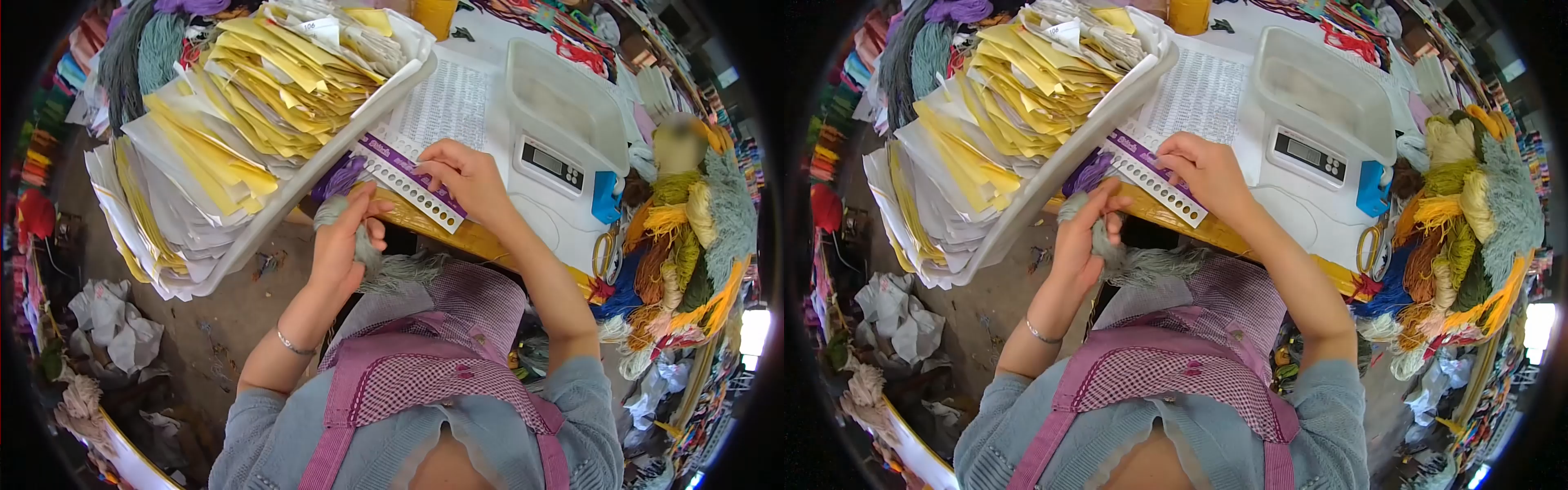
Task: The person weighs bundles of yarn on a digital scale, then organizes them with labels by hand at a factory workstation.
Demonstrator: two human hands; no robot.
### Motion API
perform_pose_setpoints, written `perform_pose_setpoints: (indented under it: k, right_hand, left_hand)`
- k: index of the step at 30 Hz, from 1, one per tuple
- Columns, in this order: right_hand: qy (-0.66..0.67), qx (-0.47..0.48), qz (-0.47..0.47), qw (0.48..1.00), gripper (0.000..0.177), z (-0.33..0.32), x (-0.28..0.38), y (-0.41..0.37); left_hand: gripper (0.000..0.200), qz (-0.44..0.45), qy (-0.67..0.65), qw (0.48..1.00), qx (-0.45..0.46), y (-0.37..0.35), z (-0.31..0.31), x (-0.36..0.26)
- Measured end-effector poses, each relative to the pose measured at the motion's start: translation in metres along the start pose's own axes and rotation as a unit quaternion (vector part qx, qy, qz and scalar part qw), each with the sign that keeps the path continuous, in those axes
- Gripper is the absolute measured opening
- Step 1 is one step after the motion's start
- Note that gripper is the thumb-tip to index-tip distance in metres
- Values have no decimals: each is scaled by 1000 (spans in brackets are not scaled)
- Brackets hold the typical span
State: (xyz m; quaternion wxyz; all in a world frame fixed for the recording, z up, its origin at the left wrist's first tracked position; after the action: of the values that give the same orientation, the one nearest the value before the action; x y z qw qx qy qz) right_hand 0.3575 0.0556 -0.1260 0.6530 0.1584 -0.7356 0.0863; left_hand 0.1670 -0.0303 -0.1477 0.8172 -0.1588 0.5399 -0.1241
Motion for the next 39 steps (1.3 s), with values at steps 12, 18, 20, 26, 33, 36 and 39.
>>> perform_pose_setpoints:
  k: [12, 18, 20, 26, 33, 36, 39]
  right_hand:
    - [-148, 121, -93, 977, 23, 29, -22, 27]
    - [-61, 145, 73, 985, 29, 26, -11, 40]
    - [-52, 137, 98, 984, 29, 25, -12, 39]
    - [-57, 111, 71, 990, 29, 28, -7, 32]
    - [-54, 102, 29, 993, 29, 27, -15, 28]
    - [-110, 84, -29, 990, 35, 27, -22, 25]
    - [-153, 42, -72, 985, 48, 32, -16, 15]
  left_hand:
    - [32, 50, 27, 998, -37, 38, -5, 12]
    - [21, 46, 98, 992, -63, 51, 5, 5]
    - [18, 11, 117, 991, -59, 55, 6, 6]
    - [15, -6, 153, 984, -89, 55, 7, 2]
    - [14, 16, 190, 978, -80, 48, 5, 4]
    - [7, 84, 134, 982, -107, 32, -5, 4]
    - [6, 104, 0, 991, -84, 17, -15, 1]
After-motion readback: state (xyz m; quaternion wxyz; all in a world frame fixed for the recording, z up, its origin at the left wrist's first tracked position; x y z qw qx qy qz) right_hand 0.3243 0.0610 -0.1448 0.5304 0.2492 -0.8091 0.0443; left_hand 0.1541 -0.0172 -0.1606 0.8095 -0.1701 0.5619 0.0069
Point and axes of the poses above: each hand's wrist, its own y-axis towards the middle knuckle, its own z-axis out of the palm, x = y × z, the point moved 2 cm from there along y, towards the middle knuckle, and after that the axes turned 13 degrees about y, right-handed, at the moved point
